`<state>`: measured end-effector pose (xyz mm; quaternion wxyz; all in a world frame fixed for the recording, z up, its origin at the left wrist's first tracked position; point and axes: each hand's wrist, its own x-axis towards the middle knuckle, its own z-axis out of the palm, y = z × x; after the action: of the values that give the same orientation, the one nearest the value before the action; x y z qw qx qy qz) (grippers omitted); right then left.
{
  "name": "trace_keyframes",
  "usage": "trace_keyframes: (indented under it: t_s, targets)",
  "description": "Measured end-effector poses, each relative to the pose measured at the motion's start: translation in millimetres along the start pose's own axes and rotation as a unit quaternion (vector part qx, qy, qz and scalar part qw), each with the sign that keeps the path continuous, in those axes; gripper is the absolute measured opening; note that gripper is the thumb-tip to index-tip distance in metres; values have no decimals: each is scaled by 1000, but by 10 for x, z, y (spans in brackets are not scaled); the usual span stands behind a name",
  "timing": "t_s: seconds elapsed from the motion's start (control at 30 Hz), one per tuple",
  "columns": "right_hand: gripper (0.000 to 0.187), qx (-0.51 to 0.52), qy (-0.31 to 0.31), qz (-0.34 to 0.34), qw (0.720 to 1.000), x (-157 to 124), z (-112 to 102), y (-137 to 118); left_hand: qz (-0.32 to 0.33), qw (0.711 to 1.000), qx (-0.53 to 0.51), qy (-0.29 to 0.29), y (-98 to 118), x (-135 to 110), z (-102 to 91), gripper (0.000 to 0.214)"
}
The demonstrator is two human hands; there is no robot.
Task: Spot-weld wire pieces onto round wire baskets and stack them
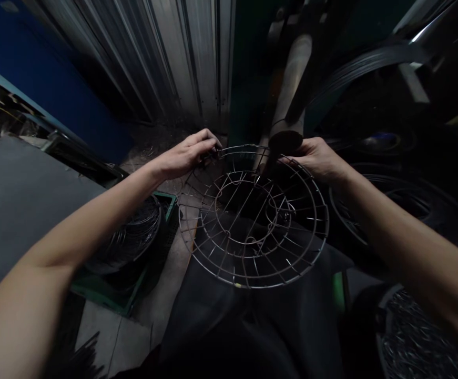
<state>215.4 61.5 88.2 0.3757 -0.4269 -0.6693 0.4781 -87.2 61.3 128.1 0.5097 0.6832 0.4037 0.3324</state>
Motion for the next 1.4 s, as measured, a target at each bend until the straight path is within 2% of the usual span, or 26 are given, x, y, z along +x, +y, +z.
trace_keyframes:
  t_s: [0.13,0.27,0.4,0.57,0.73,0.87,1.03,1.1,1.2,1.3,1.4]
  targets:
    - [39,0,1,-15,1000,-13,2,-4,-2,998,-57,1,-133,55,-51,13]
    - [37,2,5,-23,1000,-10,-3,15,31,998,-2,45,-247,110,-83,11]
    - [37,16,9,-20,1000,-7,16,2,11,998,-31,60,-250,113,-78,8]
    - [37,11,16,-11,1000,-12,17,5,-12,998,-61,19,-248,116,-79,8]
    - [36,8,29,-3,1000,-11,9,48,-24,994,-81,70,-329,165,-125,7]
    - [38,-10,38,1,999,-4,0,103,-7,996,-41,83,-368,203,-155,14]
    - [36,-1,25,-11,1000,-4,-22,163,25,990,30,134,-330,224,-151,17]
    - [35,21,17,-12,1000,-6,-14,181,5,994,15,112,-261,209,-126,16]
    - [37,48,11,-15,999,13,22,204,-45,997,-42,48,-101,169,-65,14]
    - [43,39,11,-7,999,52,35,187,-77,995,-66,6,61,125,10,12]
    - [44,-8,64,10,998,-13,-44,105,-72,996,-58,5,156,72,79,12]
